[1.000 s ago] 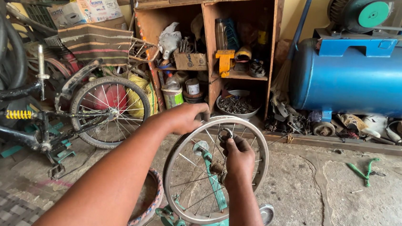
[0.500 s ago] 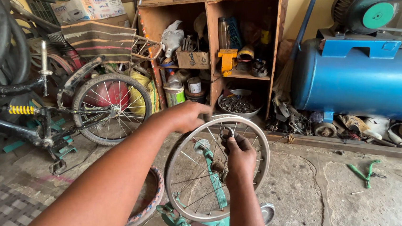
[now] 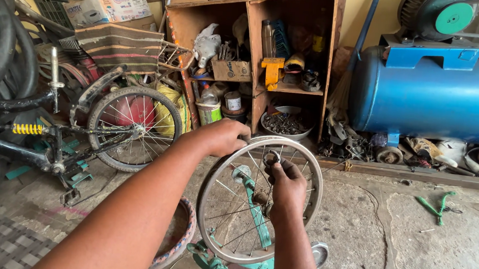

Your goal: The person retrieves bicycle spokes from a box, threads them into a wheel rim and hub, mounts the bicycle wheel onto a truing stand, and adjusts the hub and spokes by hand.

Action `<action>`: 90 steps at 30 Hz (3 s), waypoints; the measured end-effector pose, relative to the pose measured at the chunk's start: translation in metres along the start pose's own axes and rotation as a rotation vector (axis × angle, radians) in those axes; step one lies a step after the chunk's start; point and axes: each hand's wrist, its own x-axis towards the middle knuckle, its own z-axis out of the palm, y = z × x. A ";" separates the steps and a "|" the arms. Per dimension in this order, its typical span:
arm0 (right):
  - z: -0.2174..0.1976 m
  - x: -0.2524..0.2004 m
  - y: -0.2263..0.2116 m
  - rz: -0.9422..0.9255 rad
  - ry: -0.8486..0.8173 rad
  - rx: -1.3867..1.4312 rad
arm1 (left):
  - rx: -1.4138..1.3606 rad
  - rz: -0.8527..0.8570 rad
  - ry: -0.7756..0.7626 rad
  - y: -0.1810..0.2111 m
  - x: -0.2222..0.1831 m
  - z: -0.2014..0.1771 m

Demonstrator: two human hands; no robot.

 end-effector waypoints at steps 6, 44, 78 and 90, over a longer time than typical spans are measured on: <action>0.000 0.004 0.004 0.000 -0.005 0.012 | -0.032 -0.048 -0.028 0.006 -0.007 -0.005; -0.007 0.007 -0.001 0.216 -0.098 -0.505 | -0.056 0.026 0.078 -0.009 -0.012 0.008; 0.018 -0.074 -0.059 -0.184 -0.473 0.240 | -0.609 0.056 0.813 0.032 -0.106 0.075; 0.030 -0.129 -0.087 -0.332 -0.519 -0.340 | -1.340 -0.064 0.643 0.049 -0.162 0.054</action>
